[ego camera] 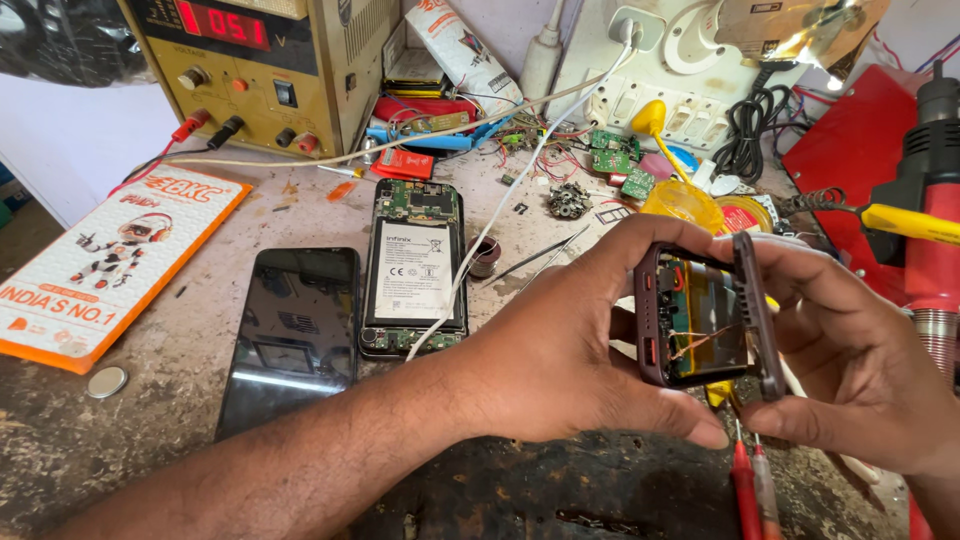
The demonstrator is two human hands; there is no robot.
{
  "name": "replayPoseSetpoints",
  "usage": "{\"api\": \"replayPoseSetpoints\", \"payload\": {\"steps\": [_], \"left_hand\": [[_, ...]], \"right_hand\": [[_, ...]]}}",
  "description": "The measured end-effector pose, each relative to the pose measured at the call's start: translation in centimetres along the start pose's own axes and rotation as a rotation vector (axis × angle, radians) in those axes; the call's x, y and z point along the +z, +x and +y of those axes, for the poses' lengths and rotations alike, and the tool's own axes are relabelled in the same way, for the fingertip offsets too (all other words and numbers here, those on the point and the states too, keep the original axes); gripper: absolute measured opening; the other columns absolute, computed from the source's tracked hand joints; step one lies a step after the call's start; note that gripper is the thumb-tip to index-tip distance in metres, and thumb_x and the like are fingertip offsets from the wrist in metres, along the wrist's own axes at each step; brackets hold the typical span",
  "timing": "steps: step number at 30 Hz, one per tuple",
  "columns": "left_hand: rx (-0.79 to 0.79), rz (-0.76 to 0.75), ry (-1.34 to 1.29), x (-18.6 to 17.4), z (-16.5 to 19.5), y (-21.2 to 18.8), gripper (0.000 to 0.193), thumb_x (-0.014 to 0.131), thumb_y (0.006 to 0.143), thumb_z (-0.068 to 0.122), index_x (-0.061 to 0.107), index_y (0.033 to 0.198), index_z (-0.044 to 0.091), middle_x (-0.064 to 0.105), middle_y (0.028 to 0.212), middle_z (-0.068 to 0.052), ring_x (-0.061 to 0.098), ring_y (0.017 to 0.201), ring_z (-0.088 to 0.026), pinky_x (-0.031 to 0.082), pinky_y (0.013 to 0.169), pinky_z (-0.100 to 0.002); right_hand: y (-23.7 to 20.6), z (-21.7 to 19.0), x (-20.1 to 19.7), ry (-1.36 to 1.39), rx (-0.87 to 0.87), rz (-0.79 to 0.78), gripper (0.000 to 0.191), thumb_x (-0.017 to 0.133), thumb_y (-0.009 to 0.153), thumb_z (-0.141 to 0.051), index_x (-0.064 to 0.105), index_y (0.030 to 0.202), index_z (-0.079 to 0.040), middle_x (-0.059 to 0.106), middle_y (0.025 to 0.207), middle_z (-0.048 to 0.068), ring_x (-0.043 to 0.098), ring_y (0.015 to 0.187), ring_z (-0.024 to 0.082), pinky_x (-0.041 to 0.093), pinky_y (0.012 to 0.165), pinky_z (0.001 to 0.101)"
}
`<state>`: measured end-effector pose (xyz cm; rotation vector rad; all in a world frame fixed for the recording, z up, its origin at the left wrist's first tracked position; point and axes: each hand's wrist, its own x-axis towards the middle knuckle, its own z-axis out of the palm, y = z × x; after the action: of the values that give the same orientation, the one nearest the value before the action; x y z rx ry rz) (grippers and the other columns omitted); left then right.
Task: The person reassembles a small electronic device by inserting a battery, aligning and snapping the back cover, and using a metal pry tool and a green screwdriver to secure the casing. The device is handled throughout and the back cover is fully closed by the end.
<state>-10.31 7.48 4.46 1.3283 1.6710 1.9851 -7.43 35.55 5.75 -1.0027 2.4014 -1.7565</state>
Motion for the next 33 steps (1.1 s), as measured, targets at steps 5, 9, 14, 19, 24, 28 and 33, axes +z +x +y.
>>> {"api": "replayPoseSetpoints", "payload": {"steps": [5, 9, 14, 19, 24, 28, 33], "left_hand": [[-0.028, -0.006, -0.097, 0.5, 0.1, 0.0, 0.087, 0.081, 0.08, 0.018, 0.035, 0.153, 0.01, 0.061, 0.13, -0.012, 0.067, 0.118, -0.015, 0.063, 0.098, -0.037], [-0.037, -0.014, -0.126, 0.3, 0.1, 0.2, 0.067, 0.061, 0.092, 0.011, 0.035, 0.154, 0.009, 0.062, 0.12, -0.009, 0.064, 0.1, -0.012, 0.057, 0.089, -0.033], [-0.136, 0.012, -0.055, 0.1, 0.0, 0.5, 0.058, 0.048, 0.095, 0.011, 0.041, 0.152, 0.009, 0.061, 0.103, -0.012, 0.062, 0.084, -0.013, 0.057, 0.074, -0.033], [-0.233, 0.038, -0.3, -0.3, -0.7, 1.1, 0.051, 0.041, 0.098, 0.014, 0.043, 0.149, 0.008, 0.06, 0.113, -0.01, 0.067, 0.093, -0.012, 0.061, 0.078, -0.033], [-0.232, 0.054, -0.341, -0.2, -1.1, 0.9, 0.05, 0.042, 0.104, 0.024, 0.038, 0.152, 0.008, 0.055, 0.128, -0.01, 0.068, 0.1, -0.018, 0.063, 0.081, -0.039], [-0.267, 0.062, -0.324, -0.5, -1.0, 0.5, 0.053, 0.039, 0.106, 0.032, 0.034, 0.154, 0.011, 0.06, 0.132, -0.013, 0.072, 0.096, -0.023, 0.064, 0.081, -0.039], [-0.237, 0.071, -0.358, -0.6, -1.3, 0.6, 0.051, 0.038, 0.109, 0.029, 0.037, 0.154, 0.005, 0.062, 0.129, -0.017, 0.07, 0.103, -0.021, 0.066, 0.084, -0.042]], "right_hand": [[-0.3, 0.1, 0.1, 0.056, 0.008, 0.059, 0.096, 0.088, 0.074, -0.003, 0.039, 0.156, -0.001, 0.049, 0.154, 0.012, 0.055, 0.136, 0.023, 0.049, 0.11, 0.0426], [-0.4, 0.6, 0.3, 0.052, -0.042, 0.086, 0.095, 0.086, 0.074, 0.002, 0.039, 0.156, -0.005, 0.05, 0.152, 0.01, 0.061, 0.127, 0.02, 0.057, 0.096, 0.0367], [-0.4, 0.8, 0.4, 0.002, -0.04, 0.067, 0.098, 0.087, 0.074, 0.002, 0.039, 0.159, -0.003, 0.051, 0.15, 0.011, 0.061, 0.126, 0.018, 0.057, 0.1, 0.0368], [-0.2, 0.7, 0.3, -0.028, 0.003, 0.02, 0.098, 0.086, 0.076, -0.001, 0.034, 0.159, -0.002, 0.047, 0.156, 0.013, 0.059, 0.132, 0.023, 0.053, 0.106, 0.0405], [0.2, 0.6, 0.5, 0.024, 0.044, -0.014, 0.099, 0.087, 0.081, -0.013, 0.03, 0.161, 0.0, 0.044, 0.157, 0.015, 0.055, 0.136, 0.027, 0.053, 0.102, 0.0433], [0.3, 0.4, 0.8, -0.015, 0.067, -0.024, 0.099, 0.086, 0.084, -0.023, 0.03, 0.161, 0.001, 0.043, 0.16, 0.017, 0.055, 0.136, 0.029, 0.052, 0.107, 0.0451], [0.2, 0.2, 1.1, -0.004, 0.051, -0.044, 0.097, 0.086, 0.087, -0.027, 0.03, 0.162, 0.001, 0.044, 0.159, 0.019, 0.052, 0.139, 0.028, 0.05, 0.109, 0.0446]]}}
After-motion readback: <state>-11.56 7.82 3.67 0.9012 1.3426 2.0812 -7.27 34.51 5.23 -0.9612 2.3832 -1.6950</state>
